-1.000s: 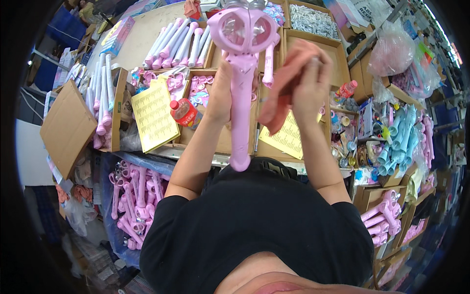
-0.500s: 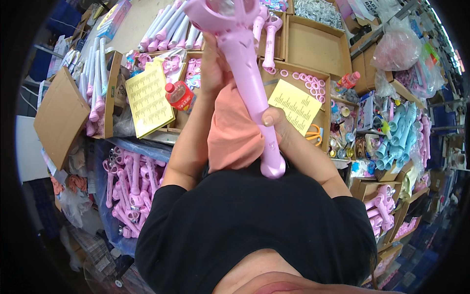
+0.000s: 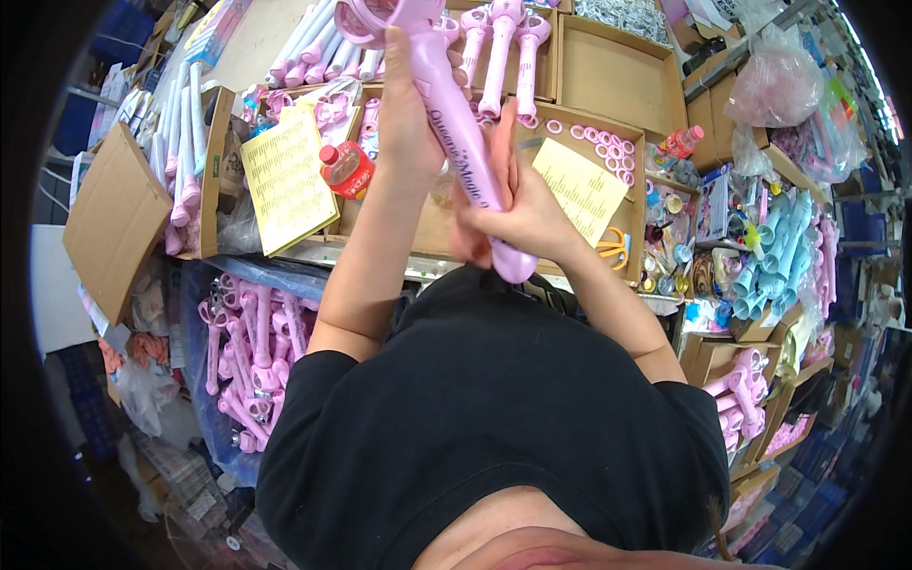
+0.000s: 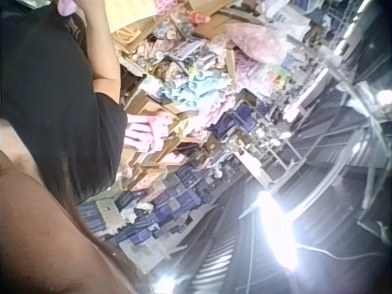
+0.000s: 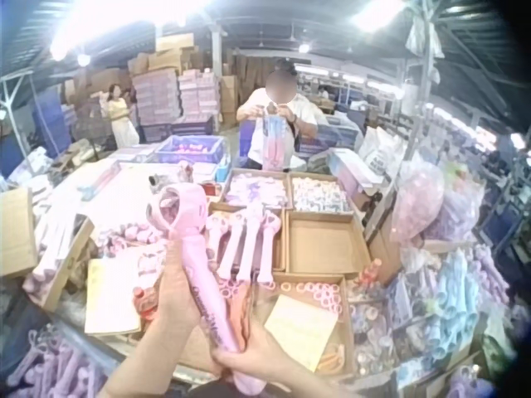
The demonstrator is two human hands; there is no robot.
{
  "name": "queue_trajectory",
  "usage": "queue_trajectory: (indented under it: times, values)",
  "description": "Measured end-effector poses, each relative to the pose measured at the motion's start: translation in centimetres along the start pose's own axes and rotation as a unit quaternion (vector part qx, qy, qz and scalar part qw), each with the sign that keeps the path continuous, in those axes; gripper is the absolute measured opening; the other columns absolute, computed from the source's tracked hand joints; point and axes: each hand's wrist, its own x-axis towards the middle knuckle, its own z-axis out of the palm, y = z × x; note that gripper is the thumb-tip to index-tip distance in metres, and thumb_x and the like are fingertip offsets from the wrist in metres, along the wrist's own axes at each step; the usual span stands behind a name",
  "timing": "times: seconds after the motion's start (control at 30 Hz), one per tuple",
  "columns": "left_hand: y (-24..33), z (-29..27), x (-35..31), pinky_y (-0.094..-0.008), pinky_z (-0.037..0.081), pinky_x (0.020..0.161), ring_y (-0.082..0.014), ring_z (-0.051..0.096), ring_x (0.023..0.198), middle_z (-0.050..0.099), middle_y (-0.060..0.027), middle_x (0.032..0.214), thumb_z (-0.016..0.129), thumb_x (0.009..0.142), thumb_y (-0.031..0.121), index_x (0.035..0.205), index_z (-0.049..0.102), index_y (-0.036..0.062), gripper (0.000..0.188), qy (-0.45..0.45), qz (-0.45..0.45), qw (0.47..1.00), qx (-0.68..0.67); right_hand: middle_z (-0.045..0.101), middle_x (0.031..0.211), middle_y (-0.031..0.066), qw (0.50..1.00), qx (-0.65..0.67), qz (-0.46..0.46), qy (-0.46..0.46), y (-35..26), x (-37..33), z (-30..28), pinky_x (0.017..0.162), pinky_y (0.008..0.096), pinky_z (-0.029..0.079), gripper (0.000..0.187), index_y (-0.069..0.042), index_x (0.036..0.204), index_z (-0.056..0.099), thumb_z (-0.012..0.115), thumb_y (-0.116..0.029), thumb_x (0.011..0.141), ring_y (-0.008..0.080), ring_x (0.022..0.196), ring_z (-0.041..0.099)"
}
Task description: The person assembles pink plastic magic wands by attaching decorative wings and small rings to the wand heads. They wipe the wand surfaces with a cloth, peel off labels, and place the finished wands into a cardboard box.
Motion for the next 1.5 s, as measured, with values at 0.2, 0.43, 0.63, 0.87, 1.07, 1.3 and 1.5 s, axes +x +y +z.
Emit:
queue_trajectory:
  times: [0.2, 0.43, 0.63, 0.87, 1.07, 1.3, 1.5]
  values:
    - [0.9, 0.2, 0.4, -0.0251, 0.050, 0.057, -0.0122, 0.057, 0.067, 0.057, -0.0038, 0.078, 0.059, 0.086, 0.057, 0.103, 0.053, 0.0067, 0.053, 0.131, 0.076, 0.988, 0.035, 0.058, 0.089, 0.0193, 0.875, -0.421, -0.215, 0.098, 0.5, -0.4, 0.6, 0.071, 0.0480, 0.049, 0.061, 0.005, 0.121, 0.040, 0.067, -0.013, 0.070, 0.0386, 0.081, 0.060]
    - [-0.2, 1.2, -1.2, -0.0235, 0.046, 0.057, -0.0084, 0.056, 0.070, 0.056, -0.0023, 0.082, 0.059, 0.090, 0.048, 0.107, 0.050, 0.0083, 0.045, 0.094, 0.085, 0.992, -0.008, 0.055, 0.090, 0.0212, 0.830, -0.457, -0.281, 0.153, -0.7, 0.8, 0.9, 0.068, 0.0451, 0.050, 0.063, 0.005, 0.122, 0.040, 0.069, -0.012, 0.068, 0.0398, 0.077, 0.059]
    - [3.4, -2.4, 1.4, -0.0292, 0.051, 0.066, -0.0169, 0.056, 0.073, 0.053, -0.0109, 0.086, 0.060, 0.085, 0.056, 0.111, 0.043, 0.0016, 0.062, -0.020, 0.032, 0.983, -0.178, 0.054, 0.112, 0.0146, 0.982, 0.133, 0.056, -0.124, -1.8, -0.2, -0.6, 0.074, 0.0321, 0.051, 0.072, -0.002, 0.131, 0.038, 0.071, -0.019, 0.070, 0.0190, 0.091, 0.061]
    - [2.5, -2.5, 0.9, -0.0379, 0.052, 0.073, -0.0199, 0.055, 0.072, 0.053, -0.0102, 0.085, 0.037, 0.090, 0.067, 0.113, 0.042, 0.0039, 0.067, 0.023, 0.032, 0.994, -0.103, 0.061, 0.101, 0.0097, 0.993, 0.099, 0.030, -0.061, 0.7, -1.3, 0.0, 0.077, 0.0319, 0.051, 0.060, 0.000, 0.124, 0.048, 0.069, -0.024, 0.074, 0.0206, 0.085, 0.063]
    - [1.2, -3.1, -1.3, -0.0298, 0.043, 0.058, -0.0143, 0.047, 0.064, 0.047, -0.0042, 0.077, 0.033, 0.085, 0.076, 0.113, 0.045, 0.0025, 0.079, 0.038, 0.006, 0.997, -0.068, 0.064, 0.110, 0.0155, 0.977, -0.143, -0.137, 0.075, 1.5, -1.8, 0.8, 0.071, 0.0307, 0.053, 0.061, 0.002, 0.134, 0.044, 0.067, -0.026, 0.085, 0.0183, 0.092, 0.063]
    - [3.2, -5.2, -2.2, -0.0215, 0.037, 0.047, -0.0067, 0.038, 0.054, 0.039, 0.0014, 0.069, 0.041, 0.085, 0.072, 0.119, 0.047, 0.0002, 0.080, -0.230, -0.052, 0.945, -0.229, 0.064, 0.104, 0.0147, 0.894, -0.419, -0.099, 0.128, 5.6, 1.6, -1.9, 0.077, 0.0324, 0.049, 0.055, -0.001, 0.131, 0.044, 0.065, -0.027, 0.088, 0.0259, 0.088, 0.063]
    - [3.8, -4.7, -3.2, -0.0217, 0.038, 0.042, -0.0064, 0.041, 0.048, 0.041, 0.0011, 0.063, 0.045, 0.084, 0.072, 0.127, 0.044, -0.0042, 0.087, -0.248, -0.046, 0.952, -0.174, 0.056, 0.119, 0.0177, 0.992, -0.125, -0.005, -0.007, 6.0, 1.2, -0.8, 0.091, 0.0378, 0.044, 0.062, -0.002, 0.131, 0.042, 0.069, -0.031, 0.084, 0.0275, 0.106, 0.057]
